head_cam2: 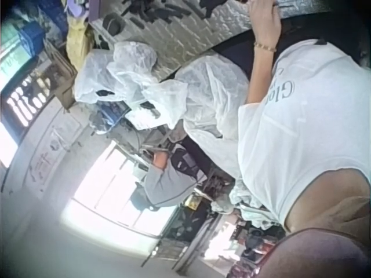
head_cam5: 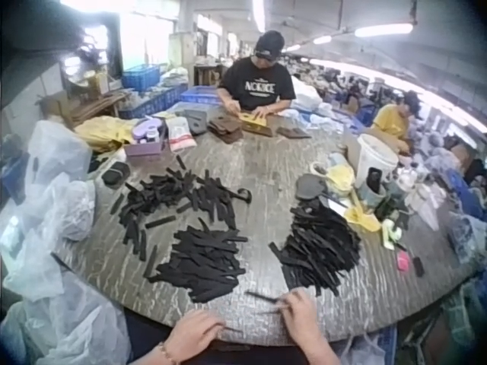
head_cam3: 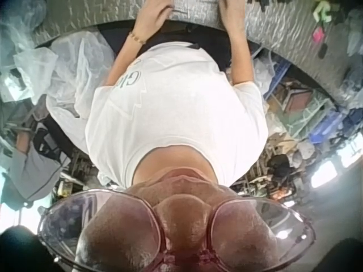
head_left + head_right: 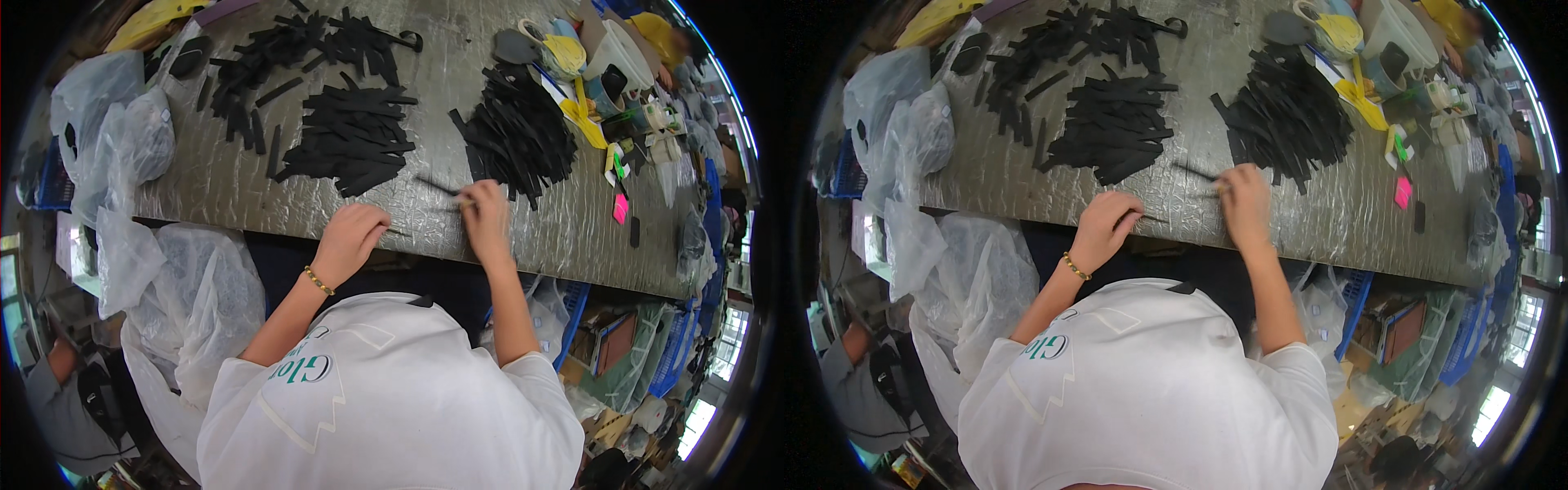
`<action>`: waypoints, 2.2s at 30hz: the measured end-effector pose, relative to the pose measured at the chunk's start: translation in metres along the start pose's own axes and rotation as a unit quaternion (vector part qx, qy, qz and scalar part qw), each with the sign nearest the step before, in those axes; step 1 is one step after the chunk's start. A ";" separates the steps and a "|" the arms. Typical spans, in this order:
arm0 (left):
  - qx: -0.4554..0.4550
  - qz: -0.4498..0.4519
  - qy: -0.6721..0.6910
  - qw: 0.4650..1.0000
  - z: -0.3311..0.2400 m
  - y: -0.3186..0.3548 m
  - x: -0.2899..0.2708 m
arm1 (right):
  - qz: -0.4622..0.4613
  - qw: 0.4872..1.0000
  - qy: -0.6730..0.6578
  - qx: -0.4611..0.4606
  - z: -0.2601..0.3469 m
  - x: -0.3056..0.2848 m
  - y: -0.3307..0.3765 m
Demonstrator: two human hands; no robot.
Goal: Manually applying small adhesive or fabric strips to shoe components at a workbench.
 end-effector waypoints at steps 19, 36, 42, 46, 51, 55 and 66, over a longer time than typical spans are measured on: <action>-0.144 -0.219 0.179 0.948 0.002 -0.006 -0.026 | -0.039 0.955 0.074 -0.284 0.026 0.024 -0.027; 0.044 -0.008 -0.055 0.997 0.001 -0.020 0.015 | 0.079 0.984 -0.050 -0.154 0.037 0.015 0.009; 0.028 0.048 -0.036 0.998 -0.003 -0.007 0.022 | 0.005 0.995 -0.059 -0.077 0.038 0.016 0.017; 0.029 0.026 -0.048 0.998 -0.006 -0.005 0.024 | -0.029 0.997 -0.040 0.065 0.044 0.020 0.033; 0.038 0.022 -0.050 0.998 -0.007 -0.009 0.032 | -0.064 0.993 -0.065 0.080 0.046 0.026 0.037; 0.048 0.023 -0.054 0.997 -0.008 -0.013 0.035 | -0.043 0.986 -0.111 0.118 0.045 0.027 0.038; 0.049 0.028 -0.067 0.996 -0.012 -0.016 0.039 | -0.141 0.984 -0.111 0.018 0.026 -0.003 0.018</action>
Point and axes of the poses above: each hand's wrist, its own y-axis away from the middle knuckle, its own x-axis out of the palm, z = x × y, the point moved 1 cm from there along -y, towards the middle knuckle, and after that the axes turned 4 degrees about y, right-handed, at the moved point
